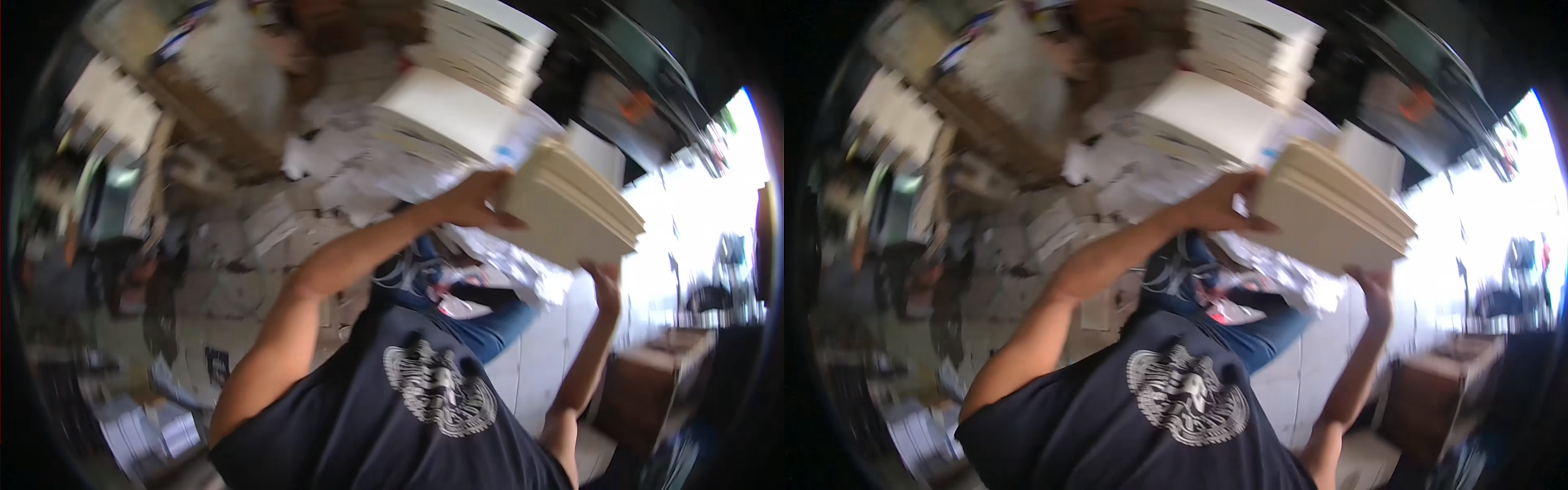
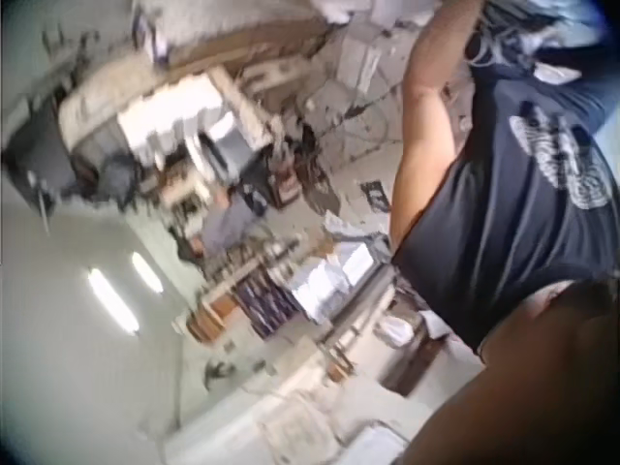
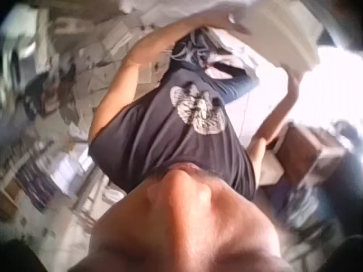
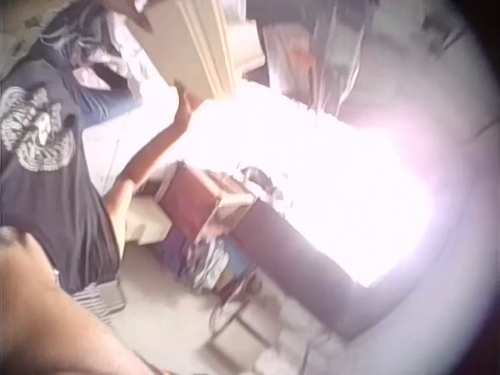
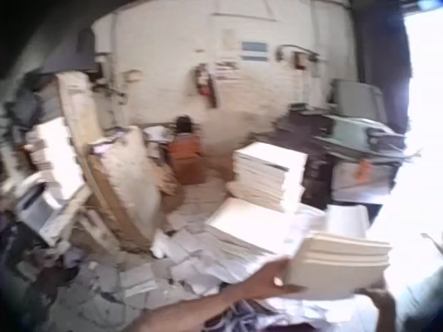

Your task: The person aligns and stacks white cardboard folders by hand on the floor, then carries the large stack across the cluttered workshop floor.

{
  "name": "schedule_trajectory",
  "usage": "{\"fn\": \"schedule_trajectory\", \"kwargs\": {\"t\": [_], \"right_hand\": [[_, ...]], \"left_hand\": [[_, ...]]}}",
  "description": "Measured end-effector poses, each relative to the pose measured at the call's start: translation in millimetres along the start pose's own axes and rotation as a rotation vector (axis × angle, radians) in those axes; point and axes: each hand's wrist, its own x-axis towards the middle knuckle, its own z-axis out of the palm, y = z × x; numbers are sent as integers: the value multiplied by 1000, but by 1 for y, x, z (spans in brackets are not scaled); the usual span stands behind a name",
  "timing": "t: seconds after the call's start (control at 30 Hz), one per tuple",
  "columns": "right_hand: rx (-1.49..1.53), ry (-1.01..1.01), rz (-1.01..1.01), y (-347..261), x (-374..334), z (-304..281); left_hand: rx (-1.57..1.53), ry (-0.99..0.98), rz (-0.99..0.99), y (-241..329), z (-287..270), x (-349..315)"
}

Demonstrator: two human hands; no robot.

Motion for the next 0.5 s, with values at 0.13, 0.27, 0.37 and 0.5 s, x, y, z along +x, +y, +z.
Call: {"fn": "schedule_trajectory", "kwargs": {"t": [0.13,0.27,0.37,0.5], "right_hand": [[-170,52,-194,-13,23,34],[-293,151,-259,30,38,34],[-465,-3,-236,70,44,30],[35,221,-168,91,17,23]], "left_hand": [[8,-5,155,-56,17,38],[69,33,43,-94,34,59],[-150,62,-90,-141,52,48],[67,217,68,-162,94,42]]}}
